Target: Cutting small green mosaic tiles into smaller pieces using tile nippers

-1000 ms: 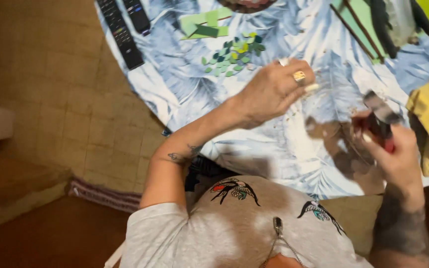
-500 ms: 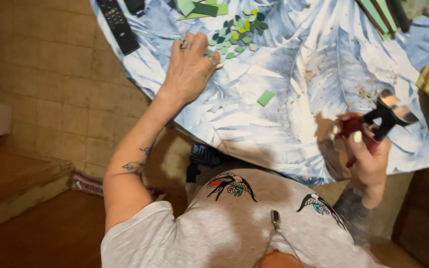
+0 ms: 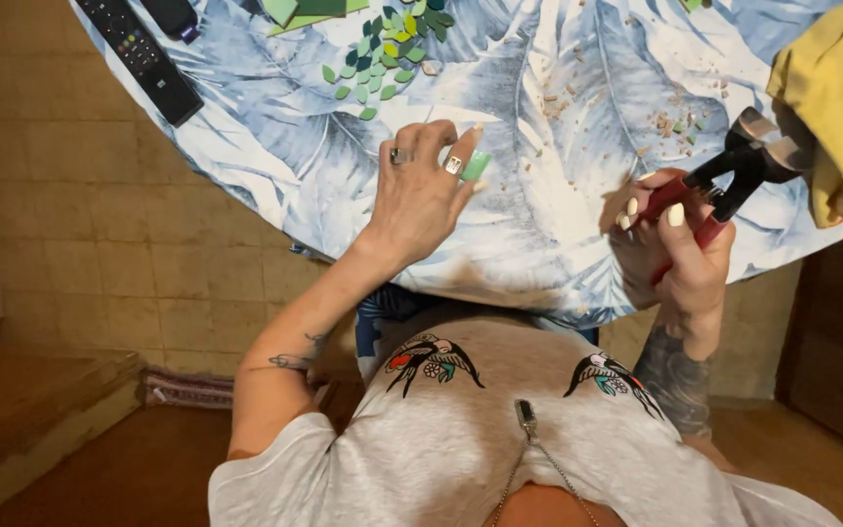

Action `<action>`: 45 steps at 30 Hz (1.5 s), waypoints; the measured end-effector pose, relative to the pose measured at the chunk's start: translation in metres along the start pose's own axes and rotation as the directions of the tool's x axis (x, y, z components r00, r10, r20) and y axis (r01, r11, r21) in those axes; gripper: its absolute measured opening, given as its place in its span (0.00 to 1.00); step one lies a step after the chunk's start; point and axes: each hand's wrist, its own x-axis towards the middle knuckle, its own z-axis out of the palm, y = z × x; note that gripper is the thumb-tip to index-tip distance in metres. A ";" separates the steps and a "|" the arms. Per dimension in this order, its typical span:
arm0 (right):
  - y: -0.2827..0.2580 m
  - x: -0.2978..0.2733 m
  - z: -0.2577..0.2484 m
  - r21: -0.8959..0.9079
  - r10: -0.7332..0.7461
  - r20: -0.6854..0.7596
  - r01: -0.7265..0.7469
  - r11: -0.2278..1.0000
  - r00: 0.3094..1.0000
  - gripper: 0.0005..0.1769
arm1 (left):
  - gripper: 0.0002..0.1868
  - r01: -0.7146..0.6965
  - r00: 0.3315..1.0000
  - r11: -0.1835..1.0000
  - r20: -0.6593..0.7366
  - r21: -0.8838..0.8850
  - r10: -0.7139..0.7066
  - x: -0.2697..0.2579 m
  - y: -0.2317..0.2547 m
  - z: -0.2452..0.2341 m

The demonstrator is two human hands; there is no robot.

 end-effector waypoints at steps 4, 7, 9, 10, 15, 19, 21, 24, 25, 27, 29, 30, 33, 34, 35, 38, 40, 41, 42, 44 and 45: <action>-0.006 -0.001 0.005 0.024 -0.011 -0.025 0.011 1.000 1.000 0.24 | 0.22 -0.048 0.995 0.999 -0.090 -0.016 0.046 0.000 0.002 -0.001; -0.013 0.000 0.012 0.054 -0.026 0.052 0.023 0.998 0.998 0.21 | 0.13 -0.071 0.988 0.984 -0.149 -0.162 0.046 0.002 0.005 -0.009; -0.015 0.002 0.021 0.272 -0.165 0.102 0.132 0.953 0.981 0.15 | 0.13 -0.092 0.989 0.941 -0.139 -0.326 0.048 0.002 0.005 -0.010; -0.014 0.003 0.020 0.273 -0.171 0.099 0.139 0.952 0.980 0.15 | 0.13 -0.098 0.988 0.941 -0.142 -0.324 0.053 -0.001 0.001 0.005; -0.015 0.005 0.018 0.088 -0.171 0.046 0.166 0.982 0.984 0.19 | 0.07 -0.220 0.947 0.900 -0.305 -0.376 0.104 0.004 0.010 0.021; -0.023 0.025 -0.006 -0.307 -0.152 0.168 0.198 0.931 0.974 0.16 | 0.10 -0.172 0.973 0.744 -0.230 -0.645 0.026 0.040 0.030 -0.019; -0.042 0.042 -0.005 -0.655 -0.209 0.285 0.349 0.670 0.936 0.12 | 0.08 0.026 0.966 0.310 -0.056 -0.950 -0.254 0.062 0.038 -0.031; -0.057 0.080 0.000 -0.666 -0.355 0.478 0.595 0.450 0.804 0.17 | 0.06 -0.008 0.913 0.135 -0.063 -0.991 -0.402 0.093 0.027 -0.006; -0.057 0.091 -0.002 -0.669 -0.363 0.473 0.596 0.444 0.802 0.17 | 0.06 -0.017 0.917 0.137 -0.070 -0.990 -0.394 0.097 0.023 -0.001; -0.057 0.114 -0.007 -0.714 -0.341 0.556 0.646 0.272 0.758 0.19 | 0.08 -0.081 0.905 0.121 -0.124 -0.989 -0.407 0.105 0.013 0.008; -0.063 0.121 -0.003 -0.760 -0.270 0.523 0.585 0.281 0.809 0.14 | 0.07 -0.010 0.894 0.103 -0.056 -0.995 -0.445 0.102 0.015 0.002; -0.065 0.124 -0.001 -0.802 -0.189 0.487 0.522 0.289 0.853 0.10 | 0.06 0.066 0.872 0.078 0.020 -0.995 -0.488 0.100 0.015 0.000; -0.060 0.133 -0.002 -0.799 -0.136 0.529 0.546 0.254 0.838 0.14 | 0.05 0.031 0.891 0.080 -0.009 -0.996 -0.454 0.097 0.013 0.001; -0.060 0.132 0.000 -0.801 -0.136 0.524 0.541 0.257 0.841 0.14 | 0.05 0.035 0.893 0.080 -0.005 -0.996 -0.450 0.096 0.014 -0.002; -0.061 0.131 0.002 -0.812 -0.107 0.520 0.529 0.247 0.847 0.15 | 0.05 0.057 0.895 0.037 0.035 -0.998 -0.445 0.095 0.015 -0.005; -0.058 0.131 0.003 -0.834 -0.061 0.503 0.502 0.230 0.862 0.17 | 0.05 0.052 0.901 0.040 0.029 -0.998 -0.433 0.095 0.015 -0.003; -0.056 0.130 0.002 -0.846 -0.044 0.488 0.485 0.222 0.872 0.19 | 0.06 0.023 0.905 0.084 -0.015 -0.996 -0.425 0.096 0.015 -0.001; -0.055 0.130 0.001 -0.848 -0.044 0.489 0.487 0.209 0.871 0.19 | 0.06 0.015 0.908 0.089 -0.023 -0.996 -0.419 0.095 0.016 -0.001; -0.055 0.129 0.001 -0.850 -0.045 0.490 0.489 0.197 0.871 0.19 | 0.06 0.007 0.910 0.093 -0.032 -0.996 -0.413 0.095 0.016 -0.002; -0.055 0.130 0.001 -0.843 -0.040 0.499 0.495 0.210 0.866 0.20 | 0.05 -0.004 0.910 0.110 -0.049 -0.994 -0.411 0.096 0.016 0.000; -0.055 0.129 0.001 -0.834 -0.035 0.512 0.506 0.218 0.858 0.20 | 0.05 -0.020 0.908 0.127 -0.071 -0.992 -0.412 0.096 0.016 0.002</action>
